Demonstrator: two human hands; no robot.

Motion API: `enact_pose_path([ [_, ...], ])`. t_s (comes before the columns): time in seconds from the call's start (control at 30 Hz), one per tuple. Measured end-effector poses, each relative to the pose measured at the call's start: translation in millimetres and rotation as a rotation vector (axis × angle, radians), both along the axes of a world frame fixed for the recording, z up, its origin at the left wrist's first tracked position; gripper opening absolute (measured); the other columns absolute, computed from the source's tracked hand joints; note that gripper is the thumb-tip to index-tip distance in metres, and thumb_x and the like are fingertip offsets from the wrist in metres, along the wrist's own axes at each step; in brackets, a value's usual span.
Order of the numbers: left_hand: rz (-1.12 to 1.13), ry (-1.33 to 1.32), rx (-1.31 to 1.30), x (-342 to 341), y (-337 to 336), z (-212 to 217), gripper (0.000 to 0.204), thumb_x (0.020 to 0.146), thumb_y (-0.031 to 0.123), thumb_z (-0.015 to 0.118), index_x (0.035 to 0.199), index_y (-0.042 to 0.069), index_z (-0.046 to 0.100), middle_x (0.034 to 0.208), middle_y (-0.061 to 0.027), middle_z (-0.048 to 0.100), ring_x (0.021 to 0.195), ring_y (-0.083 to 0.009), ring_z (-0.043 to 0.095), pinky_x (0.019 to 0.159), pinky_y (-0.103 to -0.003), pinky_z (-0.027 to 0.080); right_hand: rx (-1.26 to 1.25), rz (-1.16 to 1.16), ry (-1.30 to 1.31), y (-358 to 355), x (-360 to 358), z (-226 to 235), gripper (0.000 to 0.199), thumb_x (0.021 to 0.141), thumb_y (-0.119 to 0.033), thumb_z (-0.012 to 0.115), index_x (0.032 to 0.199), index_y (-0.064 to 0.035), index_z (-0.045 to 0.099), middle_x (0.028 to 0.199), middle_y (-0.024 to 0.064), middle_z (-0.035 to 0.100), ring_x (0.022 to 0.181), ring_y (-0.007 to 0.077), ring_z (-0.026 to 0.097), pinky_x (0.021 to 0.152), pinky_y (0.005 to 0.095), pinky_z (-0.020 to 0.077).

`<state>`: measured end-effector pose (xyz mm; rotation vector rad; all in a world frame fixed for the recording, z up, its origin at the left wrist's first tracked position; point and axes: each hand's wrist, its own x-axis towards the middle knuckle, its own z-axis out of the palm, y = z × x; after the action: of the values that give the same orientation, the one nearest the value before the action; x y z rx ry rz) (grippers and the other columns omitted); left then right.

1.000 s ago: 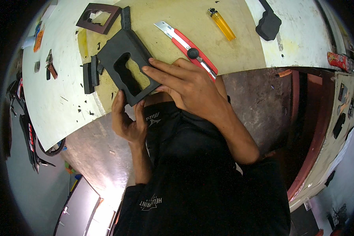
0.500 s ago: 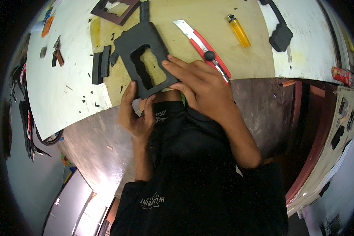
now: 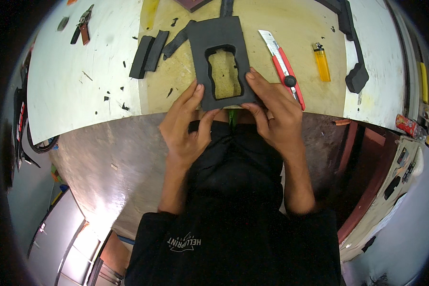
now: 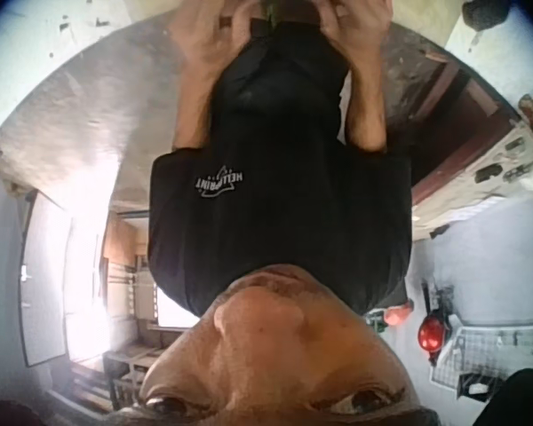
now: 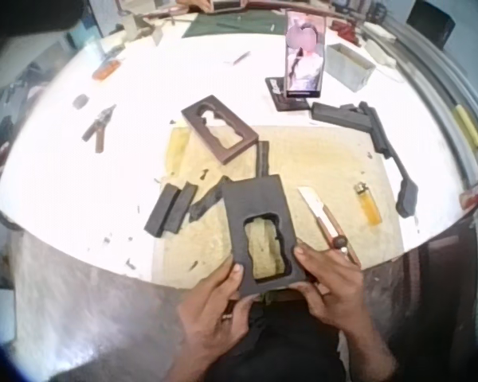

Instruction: The person uses a red utility knife to cut and trim a rectangular piece of black foam with a pre-cut interior shape. They repeatedly rotate the foam, slice along the edges, and remove small offcuts, then inspect the cutout by holding it up to the camera.

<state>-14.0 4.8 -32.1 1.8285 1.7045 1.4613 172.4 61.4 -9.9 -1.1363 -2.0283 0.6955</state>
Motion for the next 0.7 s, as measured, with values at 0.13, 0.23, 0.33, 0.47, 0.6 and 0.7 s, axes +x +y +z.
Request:
enact_pose_path([
  [0.13, 0.014, 0.035, 0.028, -1.4, 0.4, -4.9, 0.050, 0.065, 0.003, 0.081, 0.114, 0.002, 0.067, 0.114, -0.0187, 0.066, 0.091, -0.0288, 0.069, 0.072, -0.032, 0.054, 0.022, 0.011, -0.025, -0.2, 1.9, -3.4, 0.052, 0.072, -0.001, 0.077, 0.122, -0.0004, 0.063, 0.121, 0.0182, 0.065, 0.094, 0.0258, 0.067, 0.080, 0.0334, 0.0526],
  [0.23, 0.026, 0.044, 0.016, -1.4, 0.6, -3.5, 0.050, 0.065, 0.004, 0.081, 0.113, 0.003, 0.067, 0.113, -0.0171, 0.067, 0.089, -0.0267, 0.069, 0.070, -0.031, 0.053, 0.022, 0.005, -0.041, -1.0, 1.8, -3.9, 0.052, 0.073, -0.002, 0.077, 0.122, -0.0001, 0.063, 0.121, 0.0181, 0.065, 0.095, 0.0261, 0.067, 0.080, 0.0331, 0.0526],
  [0.33, 0.029, 0.046, -0.007, -1.5, -0.3, -1.4, 0.050, 0.065, 0.005, 0.081, 0.113, 0.003, 0.068, 0.113, -0.0167, 0.067, 0.088, -0.0256, 0.069, 0.068, -0.030, 0.053, 0.016, 0.000, -0.034, -1.6, 1.4, -4.2, 0.051, 0.073, -0.003, 0.077, 0.122, -0.0001, 0.063, 0.121, 0.0179, 0.065, 0.096, 0.0262, 0.067, 0.080, 0.0329, 0.0524],
  [0.47, 0.030, 0.047, 0.006, -1.8, -0.2, -3.6, 0.049, 0.065, 0.005, 0.081, 0.113, 0.003, 0.068, 0.113, -0.0166, 0.067, 0.087, -0.0255, 0.069, 0.068, -0.030, 0.053, 0.011, -0.010, -0.033, -2.5, 0.5, -4.3, 0.050, 0.073, -0.002, 0.077, 0.121, -0.0005, 0.063, 0.121, 0.0176, 0.065, 0.096, 0.0265, 0.067, 0.080, 0.0327, 0.0522],
  [0.6, 0.027, 0.036, 0.000, -2.2, 0.0, -1.2, 0.049, 0.065, 0.005, 0.081, 0.112, 0.003, 0.068, 0.113, -0.0171, 0.066, 0.088, -0.0266, 0.069, 0.070, -0.031, 0.053, 0.009, 0.001, -0.023, -1.2, 1.0, -3.1, 0.049, 0.073, -0.001, 0.077, 0.120, -0.0011, 0.064, 0.121, 0.0171, 0.065, 0.096, 0.0266, 0.067, 0.081, 0.0324, 0.0519],
  [0.7, 0.017, 0.028, -0.019, -0.8, -0.2, 0.3, 0.048, 0.067, 0.003, 0.080, 0.113, 0.002, 0.067, 0.115, -0.0181, 0.066, 0.092, -0.0295, 0.068, 0.075, -0.033, 0.053, 0.022, 0.009, 0.022, -0.1, 0.4, -3.8, 0.050, 0.072, 0.001, 0.076, 0.121, -0.0009, 0.064, 0.122, 0.0177, 0.064, 0.092, 0.0268, 0.066, 0.080, 0.0320, 0.0515],
])
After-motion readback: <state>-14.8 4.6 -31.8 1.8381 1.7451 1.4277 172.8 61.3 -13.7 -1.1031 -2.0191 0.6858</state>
